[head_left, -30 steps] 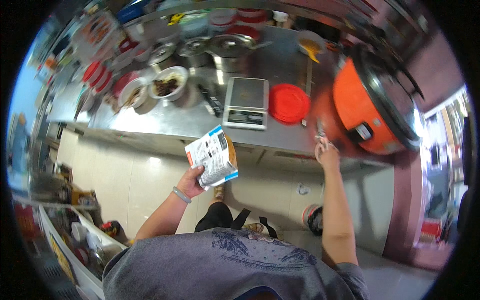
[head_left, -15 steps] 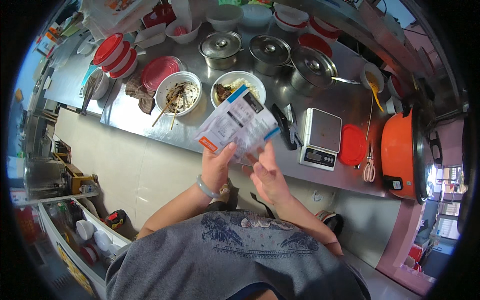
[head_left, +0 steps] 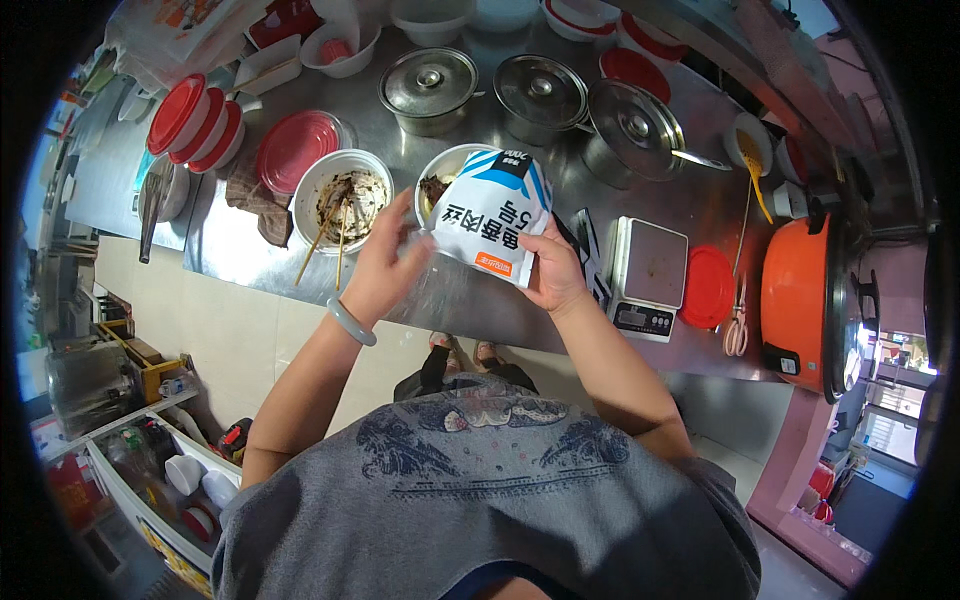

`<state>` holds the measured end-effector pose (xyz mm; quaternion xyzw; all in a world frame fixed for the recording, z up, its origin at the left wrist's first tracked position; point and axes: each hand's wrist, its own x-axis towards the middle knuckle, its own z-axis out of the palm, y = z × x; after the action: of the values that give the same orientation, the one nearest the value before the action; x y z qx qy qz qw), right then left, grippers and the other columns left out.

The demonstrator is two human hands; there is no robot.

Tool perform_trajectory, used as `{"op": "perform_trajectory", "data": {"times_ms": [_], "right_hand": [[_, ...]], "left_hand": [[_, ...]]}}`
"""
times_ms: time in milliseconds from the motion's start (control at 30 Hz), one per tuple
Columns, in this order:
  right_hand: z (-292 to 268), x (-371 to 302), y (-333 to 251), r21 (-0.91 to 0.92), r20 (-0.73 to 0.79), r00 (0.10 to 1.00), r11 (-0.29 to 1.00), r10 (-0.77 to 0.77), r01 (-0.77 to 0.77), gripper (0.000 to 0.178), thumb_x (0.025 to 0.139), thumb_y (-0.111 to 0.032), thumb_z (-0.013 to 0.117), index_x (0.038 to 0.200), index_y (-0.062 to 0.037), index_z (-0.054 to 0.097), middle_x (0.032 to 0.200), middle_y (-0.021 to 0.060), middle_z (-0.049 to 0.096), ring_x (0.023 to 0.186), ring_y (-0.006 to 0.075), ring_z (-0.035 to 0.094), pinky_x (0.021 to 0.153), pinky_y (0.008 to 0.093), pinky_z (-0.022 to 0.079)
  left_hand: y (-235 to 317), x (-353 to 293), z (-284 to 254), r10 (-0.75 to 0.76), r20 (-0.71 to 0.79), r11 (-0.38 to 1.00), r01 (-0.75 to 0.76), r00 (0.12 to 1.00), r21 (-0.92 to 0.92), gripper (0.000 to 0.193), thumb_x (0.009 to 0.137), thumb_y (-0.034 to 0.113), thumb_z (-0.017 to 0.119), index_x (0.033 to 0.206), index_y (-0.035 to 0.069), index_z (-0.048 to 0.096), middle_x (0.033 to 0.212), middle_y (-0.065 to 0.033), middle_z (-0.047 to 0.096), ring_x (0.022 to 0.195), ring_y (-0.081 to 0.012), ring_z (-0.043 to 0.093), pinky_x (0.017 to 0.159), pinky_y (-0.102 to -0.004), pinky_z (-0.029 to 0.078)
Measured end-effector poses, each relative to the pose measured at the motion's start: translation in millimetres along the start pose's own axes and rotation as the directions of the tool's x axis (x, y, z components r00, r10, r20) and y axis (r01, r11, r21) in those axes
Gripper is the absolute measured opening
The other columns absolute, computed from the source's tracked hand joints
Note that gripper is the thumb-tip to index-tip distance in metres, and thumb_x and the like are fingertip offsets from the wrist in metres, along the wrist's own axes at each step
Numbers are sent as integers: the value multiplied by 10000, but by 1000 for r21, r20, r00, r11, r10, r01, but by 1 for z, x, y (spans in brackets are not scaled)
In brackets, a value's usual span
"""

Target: The person assembles a meal by placing rice into a bowl, adding fried eggs, and topping with a dark sauce and a packet of seasoned shredded meat. They use chopsticks to transfer ingredients and arrange them in the bowl.

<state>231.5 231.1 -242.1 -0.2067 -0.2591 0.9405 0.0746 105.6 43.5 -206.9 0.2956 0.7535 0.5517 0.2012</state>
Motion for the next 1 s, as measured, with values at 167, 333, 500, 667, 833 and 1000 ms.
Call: {"op": "perform_trajectory", "data": {"times_ms": [167, 333, 500, 667, 833, 1000], "right_hand": [[6, 21, -5, 24, -42, 988, 989, 148, -147, 441, 866, -20, 432, 1285, -160, 421, 1182, 73, 550, 1098, 246, 549, 928, 449, 458], [22, 31, -23, -142, -96, 954, 944, 285, -296, 479, 890, -106, 529, 1318, -189, 329, 1179, 80, 540, 1084, 241, 561, 892, 411, 486], [30, 42, -42, -200, 5, 959, 940, 283, -277, 638, 798, 27, 628, 1283, -191, 277, 1190, 94, 519, 1052, 243, 581, 846, 382, 513], [30, 49, -50, -222, -83, 951, 925, 299, -310, 681, 732, 155, 584, 1271, -157, 309, 1191, 123, 519, 1080, 256, 570, 904, 355, 491], [28, 46, -51, -165, -128, 926, 913, 356, -374, 523, 770, 122, 586, 1224, -55, 395, 1168, 150, 542, 1051, 254, 587, 886, 331, 511], [28, 41, -54, -155, -130, 861, 848, 492, -507, 411, 837, 46, 585, 1208, 45, 409, 1120, 159, 563, 1000, 231, 610, 801, 269, 555]], "left_hand": [[-11, 28, -10, -571, 405, 656, 694, 714, -298, 407, 926, 363, 524, 1153, 26, 519, 902, -93, 644, 628, -139, 620, 568, -250, 498], [-1, 48, -21, -598, 450, 699, 706, 663, -111, 330, 906, 340, 573, 1029, 36, 539, 732, -48, 626, 559, -96, 582, 512, -210, 470], [12, 67, -26, -628, 497, 541, 795, 599, -274, 213, 890, 220, 616, 979, 39, 547, 683, -23, 591, 525, -75, 539, 467, -191, 434], [15, 75, -22, -694, 580, 337, 904, 427, -262, 152, 862, 171, 651, 897, 57, 556, 633, 27, 556, 481, -46, 483, 429, -169, 392], [12, 82, -19, -716, 603, 217, 933, 352, -287, 186, 873, 155, 625, 726, 96, 527, 504, 48, 476, 371, -28, 378, 350, -173, 289], [11, 80, -14, -700, 607, 187, 917, 375, -351, 140, 895, 204, 598, 815, 123, 515, 509, 73, 420, 397, -17, 334, 389, -165, 291]]}}
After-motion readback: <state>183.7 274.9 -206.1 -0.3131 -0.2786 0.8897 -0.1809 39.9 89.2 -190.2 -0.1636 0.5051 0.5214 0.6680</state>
